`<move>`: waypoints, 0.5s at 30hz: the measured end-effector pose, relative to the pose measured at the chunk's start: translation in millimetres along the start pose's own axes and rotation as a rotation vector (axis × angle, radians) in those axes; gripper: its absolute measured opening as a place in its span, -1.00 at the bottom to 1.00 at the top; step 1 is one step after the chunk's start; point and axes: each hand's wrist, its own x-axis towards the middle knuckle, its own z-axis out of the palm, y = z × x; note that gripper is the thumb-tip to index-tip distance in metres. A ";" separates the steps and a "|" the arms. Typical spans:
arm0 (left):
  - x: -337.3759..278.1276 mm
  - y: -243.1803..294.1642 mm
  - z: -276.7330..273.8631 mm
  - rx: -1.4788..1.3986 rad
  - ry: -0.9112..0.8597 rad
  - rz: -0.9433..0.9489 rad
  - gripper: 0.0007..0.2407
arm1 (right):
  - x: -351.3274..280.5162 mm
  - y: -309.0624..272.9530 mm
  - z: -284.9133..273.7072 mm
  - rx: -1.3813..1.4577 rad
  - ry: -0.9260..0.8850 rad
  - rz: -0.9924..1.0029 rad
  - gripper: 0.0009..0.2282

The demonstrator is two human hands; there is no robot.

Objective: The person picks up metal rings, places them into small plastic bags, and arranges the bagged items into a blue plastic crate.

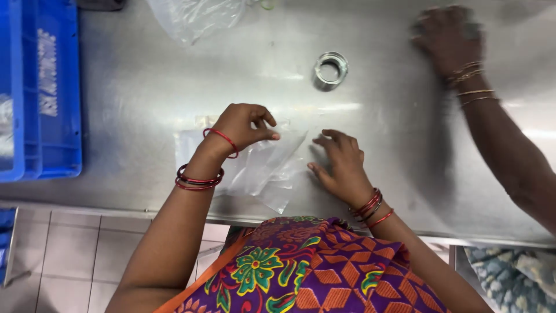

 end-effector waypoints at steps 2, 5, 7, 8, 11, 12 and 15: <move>0.4 1.2 10.9 -0.114 0.023 -0.007 -0.78 | 15.2 -1.4 -9.7 0.235 -0.001 -0.008 -0.49; 0.1 2.7 29.4 -0.363 0.025 0.021 -0.80 | 36.9 -11.6 -16.3 0.711 -0.055 0.027 -0.34; 6.3 4.9 34.5 -0.498 0.016 0.059 -0.82 | 51.9 -11.8 -15.3 0.945 -0.099 0.054 -0.22; 7.0 5.1 33.6 -0.578 0.025 0.111 -0.82 | 57.4 -10.3 -11.1 1.068 -0.187 0.115 -0.36; 3.9 1.6 22.6 -0.689 0.083 0.146 -0.82 | 67.4 -7.4 -4.1 1.388 -0.252 0.174 -0.64; 4.2 1.0 18.4 -0.724 0.125 0.137 -0.82 | 69.9 -4.6 -3.9 1.580 -0.215 0.178 -0.78; -5.5 1.3 1.4 -0.780 0.156 -0.013 -0.83 | 72.5 0.3 -4.1 1.657 -0.116 0.095 -0.87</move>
